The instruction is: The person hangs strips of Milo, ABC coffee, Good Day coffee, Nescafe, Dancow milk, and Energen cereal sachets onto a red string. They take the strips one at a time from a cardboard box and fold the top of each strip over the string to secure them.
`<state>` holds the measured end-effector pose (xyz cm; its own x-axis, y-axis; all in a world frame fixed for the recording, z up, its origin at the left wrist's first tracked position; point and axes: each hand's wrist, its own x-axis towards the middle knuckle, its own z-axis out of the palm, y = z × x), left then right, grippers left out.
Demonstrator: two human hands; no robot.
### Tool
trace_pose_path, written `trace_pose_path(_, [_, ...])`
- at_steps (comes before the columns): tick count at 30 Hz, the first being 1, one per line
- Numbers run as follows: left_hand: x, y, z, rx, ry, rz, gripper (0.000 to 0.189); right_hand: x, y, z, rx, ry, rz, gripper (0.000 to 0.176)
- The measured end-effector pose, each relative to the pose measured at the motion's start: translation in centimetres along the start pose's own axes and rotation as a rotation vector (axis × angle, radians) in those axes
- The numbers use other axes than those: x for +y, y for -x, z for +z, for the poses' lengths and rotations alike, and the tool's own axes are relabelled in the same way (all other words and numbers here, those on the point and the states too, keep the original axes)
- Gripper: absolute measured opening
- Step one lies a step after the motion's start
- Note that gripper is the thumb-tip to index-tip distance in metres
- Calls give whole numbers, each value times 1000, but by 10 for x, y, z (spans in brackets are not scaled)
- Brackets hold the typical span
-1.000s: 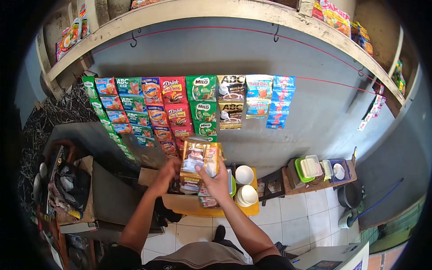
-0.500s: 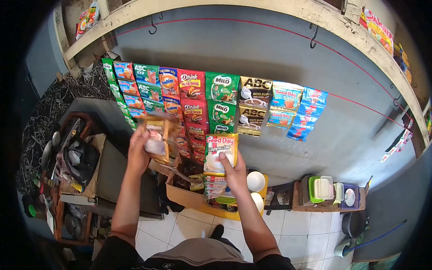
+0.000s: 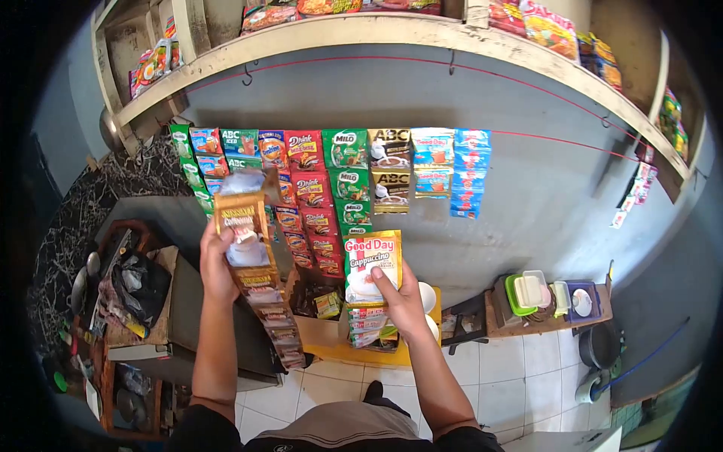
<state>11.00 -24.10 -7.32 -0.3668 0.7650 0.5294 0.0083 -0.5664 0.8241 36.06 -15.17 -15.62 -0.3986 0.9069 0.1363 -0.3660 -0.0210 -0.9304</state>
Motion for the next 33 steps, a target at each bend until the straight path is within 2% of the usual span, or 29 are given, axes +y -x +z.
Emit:
trace_pose_path(2, [-8, 14, 5, 12, 147, -49, 46, -11, 20, 1, 41, -4, 5, 29])
trace_pose_path(6, [-9, 44, 13, -24, 286, -151, 51, -11, 46, -7, 91, -13, -34, 28])
trace_pose_path(11, [-9, 58, 32, -85, 308, -169, 53, -28, 73, -20, 158, 1, -11, 32])
trace_pose_path(17, [-10, 48, 82, -180, 350, -172, 57, -57, 80, -62, 179, -30, -109, 33])
trace_pose_path(25, [-40, -11, 202, -355, 395, -118, 51, -133, 44, -148, 154, -51, -245, 31])
trace_pose_path(28, [-57, -44, 253, -339, 444, -42, 49, -160, 26, -191, 159, -14, -259, 30])
trace_pose_path(29, [-65, -57, 264, -354, 436, -79, 58, -167, 21, -205, 141, -6, -264, 31])
trace_pose_path(33, [-76, -104, 325, -327, 528, -10, 54, -189, -4, -253, 51, 40, -313, 32])
